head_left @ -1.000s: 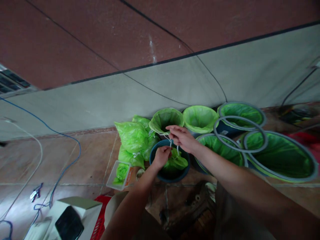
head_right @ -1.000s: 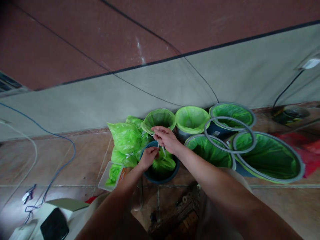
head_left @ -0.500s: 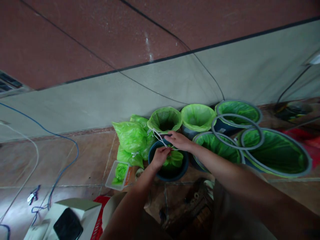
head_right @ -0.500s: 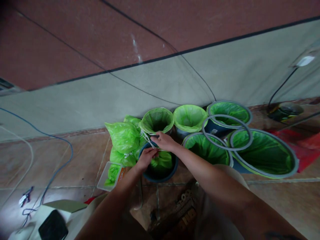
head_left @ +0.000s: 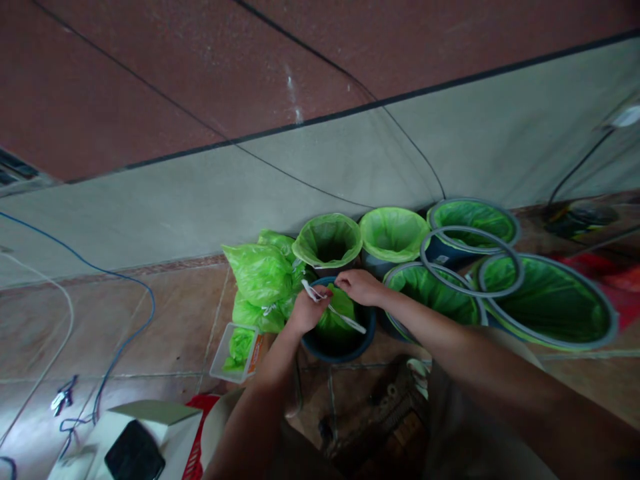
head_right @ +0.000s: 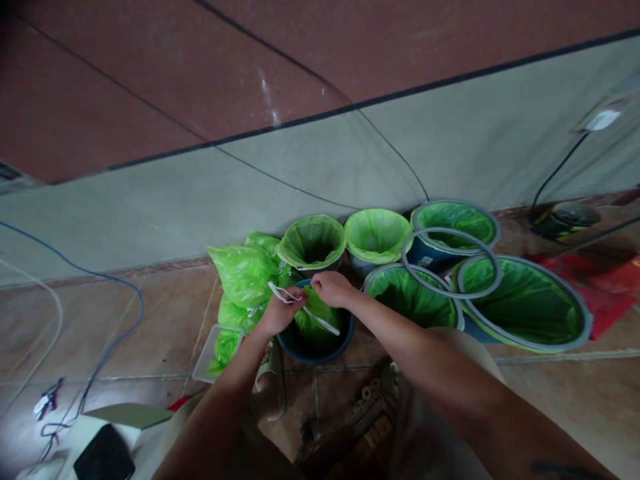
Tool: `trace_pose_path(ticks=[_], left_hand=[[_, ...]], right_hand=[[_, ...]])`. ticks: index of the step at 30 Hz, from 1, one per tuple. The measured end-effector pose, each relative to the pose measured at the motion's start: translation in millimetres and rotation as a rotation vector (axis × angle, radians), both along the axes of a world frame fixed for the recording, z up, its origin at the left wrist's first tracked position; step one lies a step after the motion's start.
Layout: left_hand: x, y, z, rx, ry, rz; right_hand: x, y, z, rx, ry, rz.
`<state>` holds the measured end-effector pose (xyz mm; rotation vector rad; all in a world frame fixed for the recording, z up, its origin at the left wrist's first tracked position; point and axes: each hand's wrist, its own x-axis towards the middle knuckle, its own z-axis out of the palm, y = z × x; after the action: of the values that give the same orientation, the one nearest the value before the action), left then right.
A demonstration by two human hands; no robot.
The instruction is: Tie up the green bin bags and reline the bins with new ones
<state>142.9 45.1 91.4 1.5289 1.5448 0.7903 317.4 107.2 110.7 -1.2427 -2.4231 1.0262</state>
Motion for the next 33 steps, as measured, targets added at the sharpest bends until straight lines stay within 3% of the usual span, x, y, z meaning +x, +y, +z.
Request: trace_pose_path(ticks=[4, 7, 14, 16, 19, 24, 26, 29, 33], left_hand=[[2.3, -3.8, 11.2, 0.19, 0.334, -0.183], [3.5, -6.3, 13.5, 0.26, 0.495, -0.247], [-0.1, -10.5, 10.4, 0.461, 0.491, -0.153], [-1.6, -11.4, 9.9, 0.49, 0.453, -0.097], [-2.7, -12.0, 7.6, 0.484, 0.417, -0.028], [-1.8, -10.3, -0.9, 0.509, 0.331, -0.023], [-1.2, -10.2, -3.1, 0.499, 0.338, -0.021], [-1.6, -11.8, -3.1, 0.405, 0.425, 0.008], [-6.2, -13.3, -3.3, 0.168, 0.566, 0.077]], right_hand=[[-7.1, 2.5, -5.2, -0.13, 0.303, 0.087], [-8.4, 2.5, -9.8, -0.223, 0.387, 0.107], [-7.9, -6.8, -16.0, -0.513, 0.426, 0.044], [-7.9, -9.3, -13.3, -0.533, 0.444, 0.031], [-7.3, -8.8, -8.9, -0.474, 0.39, -0.005], [-9.6, -0.9, -5.2, -0.093, 0.224, -0.161], [-9.3, 1.6, -3.5, 0.001, 0.128, -0.156], [-2.9, 3.5, -0.8, 0.073, -0.064, -0.074], [11.7, 5.8, 1.0, 0.093, -0.382, -0.174]])
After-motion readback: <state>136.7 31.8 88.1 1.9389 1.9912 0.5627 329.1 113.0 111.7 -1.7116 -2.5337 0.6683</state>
